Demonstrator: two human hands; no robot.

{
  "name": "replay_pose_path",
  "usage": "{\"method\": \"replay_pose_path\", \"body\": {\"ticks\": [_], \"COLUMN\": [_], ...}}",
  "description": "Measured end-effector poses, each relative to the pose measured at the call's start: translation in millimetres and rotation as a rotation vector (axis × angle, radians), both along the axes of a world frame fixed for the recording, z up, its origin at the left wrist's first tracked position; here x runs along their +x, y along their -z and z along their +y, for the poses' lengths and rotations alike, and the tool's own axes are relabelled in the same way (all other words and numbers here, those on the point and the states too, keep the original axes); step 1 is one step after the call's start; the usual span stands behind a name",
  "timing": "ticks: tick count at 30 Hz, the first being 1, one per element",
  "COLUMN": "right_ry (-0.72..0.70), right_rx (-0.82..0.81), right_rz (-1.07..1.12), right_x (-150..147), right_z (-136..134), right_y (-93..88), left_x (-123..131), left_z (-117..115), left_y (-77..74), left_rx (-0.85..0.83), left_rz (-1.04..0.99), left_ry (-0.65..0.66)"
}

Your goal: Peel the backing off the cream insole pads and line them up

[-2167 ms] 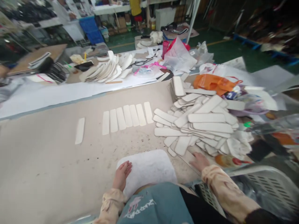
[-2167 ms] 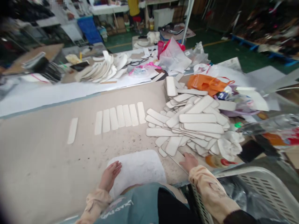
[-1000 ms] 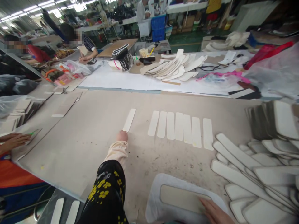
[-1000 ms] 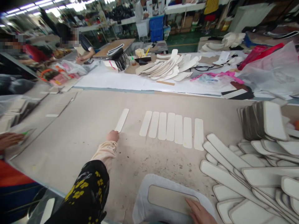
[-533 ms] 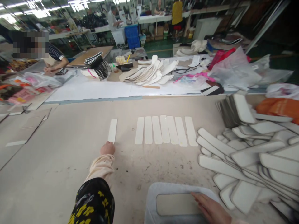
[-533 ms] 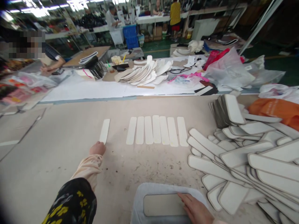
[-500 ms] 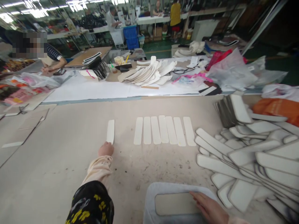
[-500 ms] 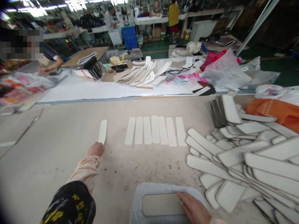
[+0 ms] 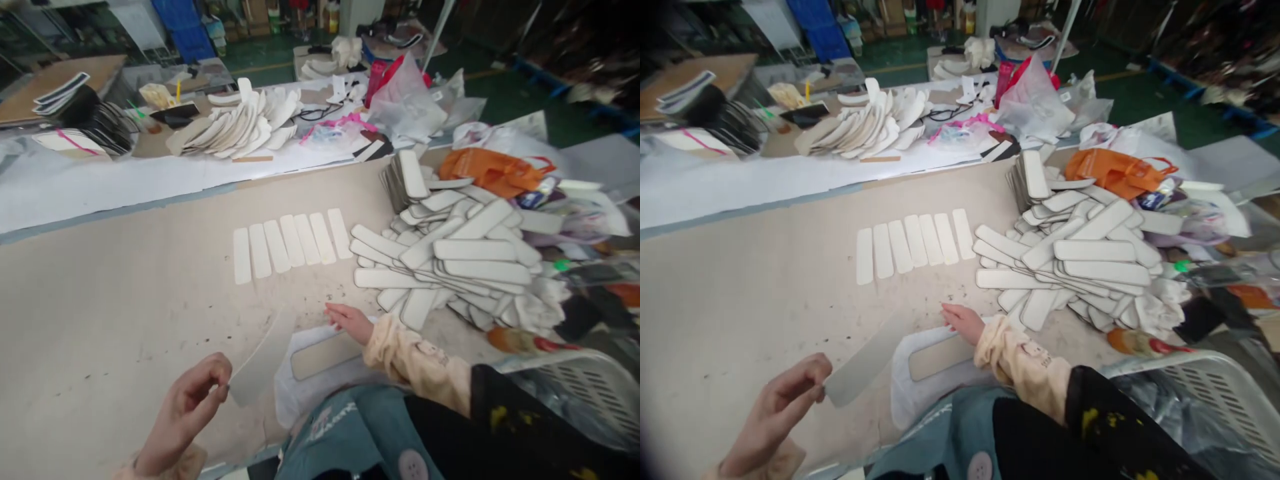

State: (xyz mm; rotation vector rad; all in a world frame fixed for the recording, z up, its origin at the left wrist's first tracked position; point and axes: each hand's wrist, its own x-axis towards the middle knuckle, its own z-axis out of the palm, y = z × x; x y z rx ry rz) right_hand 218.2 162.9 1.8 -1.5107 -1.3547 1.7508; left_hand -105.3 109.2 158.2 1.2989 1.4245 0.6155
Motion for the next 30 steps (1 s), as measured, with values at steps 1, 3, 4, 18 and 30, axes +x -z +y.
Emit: {"method": "replay_pose_path", "body": {"ticks": [1, 3, 4, 18, 30], "right_ry": [0.017, 0.024, 0.015, -0.030, 0.020], "right_rx": [-0.064, -0.147, -0.167, -0.254, -0.219], "right_rz": [0.031, 0.078, 0.098, 0.145, 0.205], "right_x": [-1, 3, 8, 30, 33], "right_z": [0, -5, -9, -52, -58], "right_y": [-0.5, -1.2, -1.4, 24.2, 14.6], "left_x": [7, 18, 22, 70, 73], "left_z": [-8, -21, -26, -54, -63], "left_y": [-0.1, 4.0, 7.1, 7.1, 3.2], "left_rx": [-0.029, -0.074, -0.088, -0.140, -0.231], "left_rz": [-0.040, -0.098, -0.115, -0.186, -0.179], "left_ry": [0.028, 0.103, 0.137, 0.323, 0.279]}}
